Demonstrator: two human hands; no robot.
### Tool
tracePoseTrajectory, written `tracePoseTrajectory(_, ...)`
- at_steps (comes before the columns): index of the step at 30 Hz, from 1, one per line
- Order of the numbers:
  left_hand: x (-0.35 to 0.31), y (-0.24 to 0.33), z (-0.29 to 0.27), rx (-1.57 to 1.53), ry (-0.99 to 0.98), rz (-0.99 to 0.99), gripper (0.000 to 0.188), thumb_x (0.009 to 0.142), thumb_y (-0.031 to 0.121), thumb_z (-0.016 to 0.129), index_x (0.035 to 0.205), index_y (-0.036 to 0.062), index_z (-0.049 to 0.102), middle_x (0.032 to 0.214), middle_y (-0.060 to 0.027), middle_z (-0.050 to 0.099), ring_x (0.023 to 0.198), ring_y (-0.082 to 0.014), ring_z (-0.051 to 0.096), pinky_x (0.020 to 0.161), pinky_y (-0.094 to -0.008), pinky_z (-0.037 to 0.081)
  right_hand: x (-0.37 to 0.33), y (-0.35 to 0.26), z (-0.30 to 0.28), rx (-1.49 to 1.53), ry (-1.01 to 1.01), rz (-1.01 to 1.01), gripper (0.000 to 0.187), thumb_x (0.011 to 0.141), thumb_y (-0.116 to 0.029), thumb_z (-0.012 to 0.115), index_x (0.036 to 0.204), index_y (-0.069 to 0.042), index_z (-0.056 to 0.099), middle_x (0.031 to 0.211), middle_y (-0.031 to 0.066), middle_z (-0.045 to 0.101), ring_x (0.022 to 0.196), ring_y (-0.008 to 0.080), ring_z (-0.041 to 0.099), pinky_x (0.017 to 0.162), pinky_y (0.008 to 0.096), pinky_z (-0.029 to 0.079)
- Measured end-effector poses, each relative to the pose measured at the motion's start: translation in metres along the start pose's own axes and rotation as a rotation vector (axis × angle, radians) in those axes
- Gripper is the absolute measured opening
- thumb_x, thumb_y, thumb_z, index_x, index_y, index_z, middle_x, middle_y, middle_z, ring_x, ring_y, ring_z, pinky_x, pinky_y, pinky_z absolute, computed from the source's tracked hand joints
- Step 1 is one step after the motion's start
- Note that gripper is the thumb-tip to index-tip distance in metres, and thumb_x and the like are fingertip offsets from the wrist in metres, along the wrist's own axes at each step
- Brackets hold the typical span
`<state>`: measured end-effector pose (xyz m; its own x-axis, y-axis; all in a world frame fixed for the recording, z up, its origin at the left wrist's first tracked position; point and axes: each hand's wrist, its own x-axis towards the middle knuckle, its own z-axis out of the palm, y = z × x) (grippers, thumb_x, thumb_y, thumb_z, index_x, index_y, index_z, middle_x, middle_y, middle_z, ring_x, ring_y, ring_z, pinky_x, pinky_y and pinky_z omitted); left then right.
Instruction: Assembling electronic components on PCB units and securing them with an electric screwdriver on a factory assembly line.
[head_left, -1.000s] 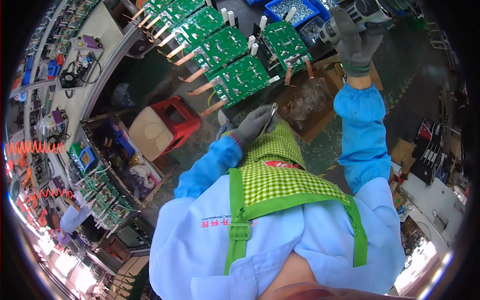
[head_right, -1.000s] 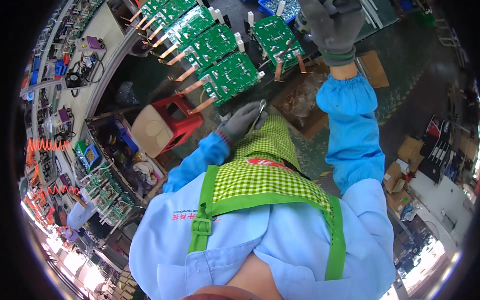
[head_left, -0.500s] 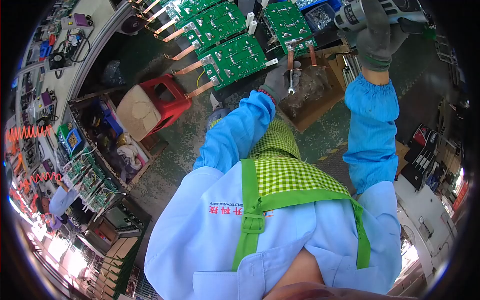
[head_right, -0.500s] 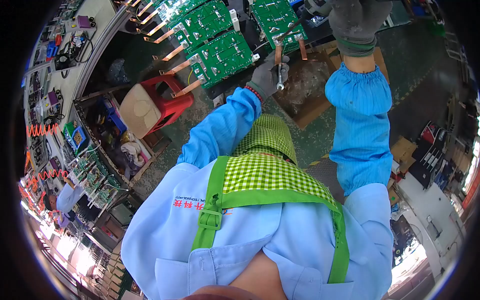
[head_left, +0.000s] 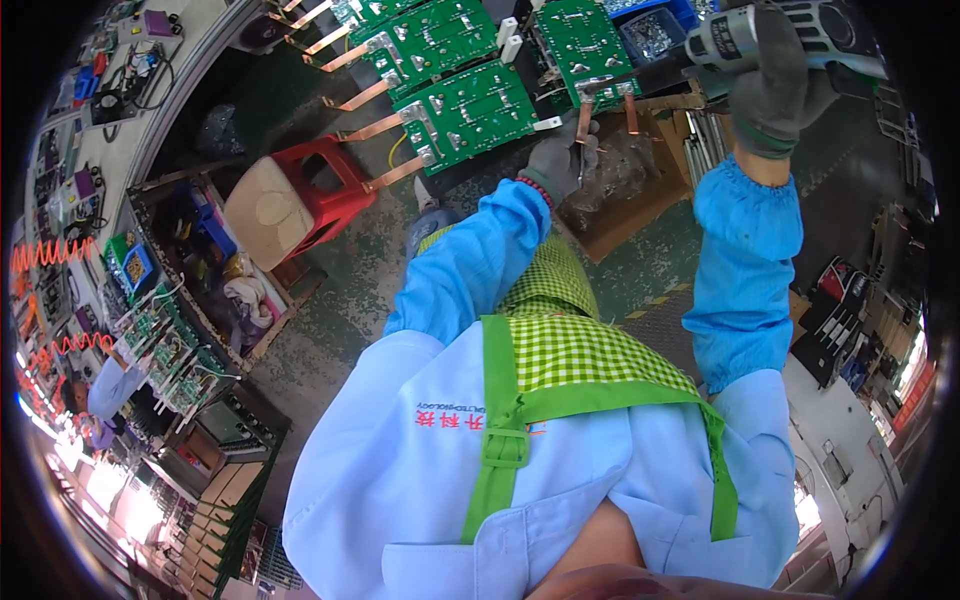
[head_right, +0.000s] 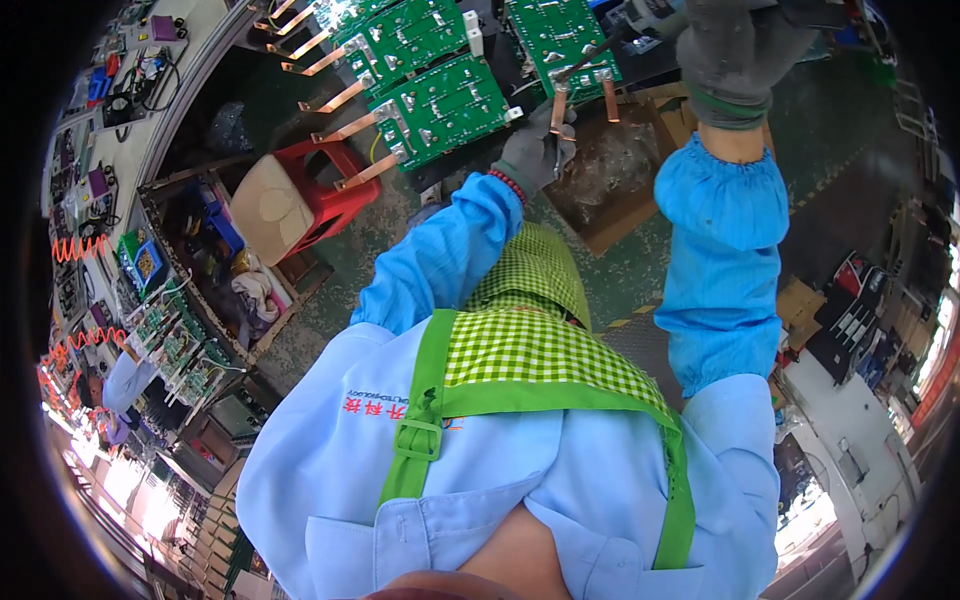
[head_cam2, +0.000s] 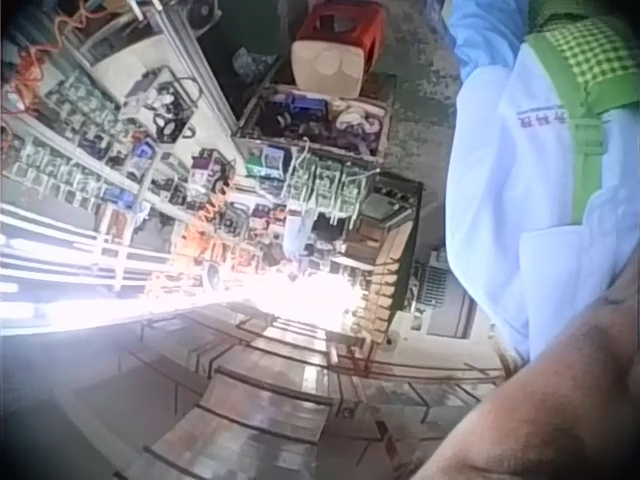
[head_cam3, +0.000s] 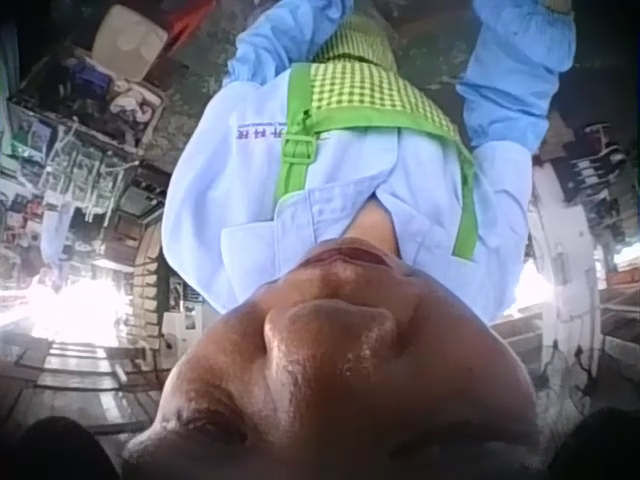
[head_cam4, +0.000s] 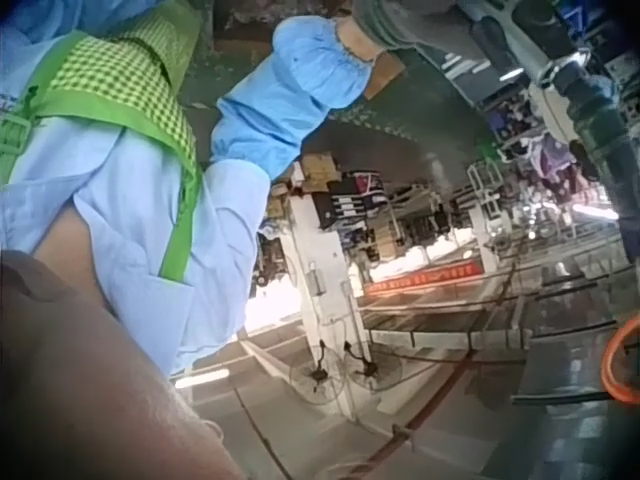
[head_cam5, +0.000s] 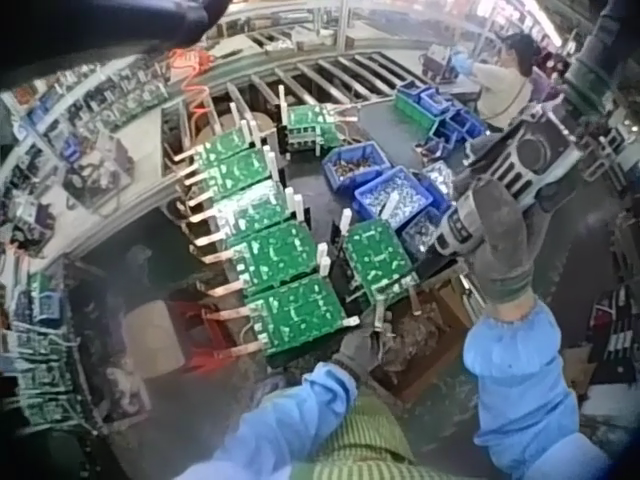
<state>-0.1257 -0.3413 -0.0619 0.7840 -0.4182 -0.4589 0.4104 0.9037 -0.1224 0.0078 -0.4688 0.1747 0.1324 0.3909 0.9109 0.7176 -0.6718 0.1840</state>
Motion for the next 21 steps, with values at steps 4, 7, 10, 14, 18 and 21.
tracePoseTrajectory(4, 0.002, 0.002, 0.002, 0.064, -0.086, 0.012, 0.027, 0.093, 0.014, 0.043, 0.12, 0.0128, 0.044, 0.094, -0.0077, 0.054, 0.067, -0.0153, 0.051, 0.054, -0.0274, 0.045, -0.003, -0.002, 0.004, 0.036, -0.041, 0.017, 0.031, 0.081, -0.002, 0.057, 0.107, -0.019, 0.065, 0.111, 0.0123, 0.054, 0.098, 0.0292, 0.055, 0.081, 0.0388, 0.043)
tracePoseTrajectory(7, 0.001, 0.004, 0.003, 0.073, -0.107, 0.006, 0.028, 0.093, 0.016, 0.045, 0.12, 0.0122, 0.043, 0.096, -0.008, 0.054, 0.068, -0.0158, 0.051, 0.055, -0.0278, 0.046, -0.011, -0.002, 0.001, 0.008, -0.088, -0.009, 0.031, 0.08, -0.002, 0.057, 0.106, -0.018, 0.065, 0.111, 0.0125, 0.054, 0.099, 0.0291, 0.055, 0.08, 0.0387, 0.045)
tracePoseTrajectory(10, -0.005, 0.003, 0.006, 0.108, -0.088, 0.019, 0.03, 0.093, 0.018, 0.044, 0.122, 0.0123, 0.042, 0.1, -0.0083, 0.054, 0.071, -0.0166, 0.051, 0.056, -0.0281, 0.047, -0.018, -0.004, -0.003, 0.301, -0.144, 0.286, 0.029, 0.08, -0.002, 0.058, 0.104, -0.017, 0.065, 0.112, 0.0122, 0.054, 0.098, 0.0294, 0.056, 0.077, 0.039, 0.047)
tracePoseTrajectory(14, -0.008, 0.0, 0.002, -0.022, -0.076, -0.009, 0.035, 0.093, 0.018, 0.044, 0.128, 0.0138, 0.041, 0.102, -0.008, 0.054, 0.073, -0.0174, 0.052, 0.057, -0.0286, 0.048, -0.011, -0.006, -0.002, 0.032, -0.149, 0.013, 0.026, 0.083, -0.002, 0.055, 0.105, -0.014, 0.064, 0.104, 0.0167, 0.058, 0.089, 0.0277, 0.06, 0.075, 0.0371, 0.05)
tracePoseTrajectory(18, -0.003, 0.004, 0.003, 0.115, -0.066, -0.001, 0.037, 0.092, 0.017, 0.046, 0.129, 0.0146, 0.04, 0.105, -0.0083, 0.055, 0.072, -0.0177, 0.053, 0.058, -0.0306, 0.048, 0.011, -0.023, 0.001, 0.37, -0.067, 0.3, 0.026, 0.082, -0.005, 0.053, 0.108, -0.004, 0.059, 0.09, 0.0179, 0.063, 0.079, 0.0222, 0.062, 0.071, 0.034, 0.052)
tracePoseTrajectory(21, -0.004, 0.005, 0.007, 0.19, -0.112, 0.04, 0.036, 0.091, 0.015, 0.047, 0.126, 0.0126, 0.04, 0.106, -0.0085, 0.055, 0.075, -0.0191, 0.056, 0.059, -0.0305, 0.05, 0.021, -0.037, 0.001, 0.936, -0.05, 0.852, 0.028, 0.081, -0.01, 0.053, 0.105, 0.003, 0.057, 0.089, 0.0154, 0.063, 0.078, 0.0193, 0.062, 0.07, 0.0321, 0.052)
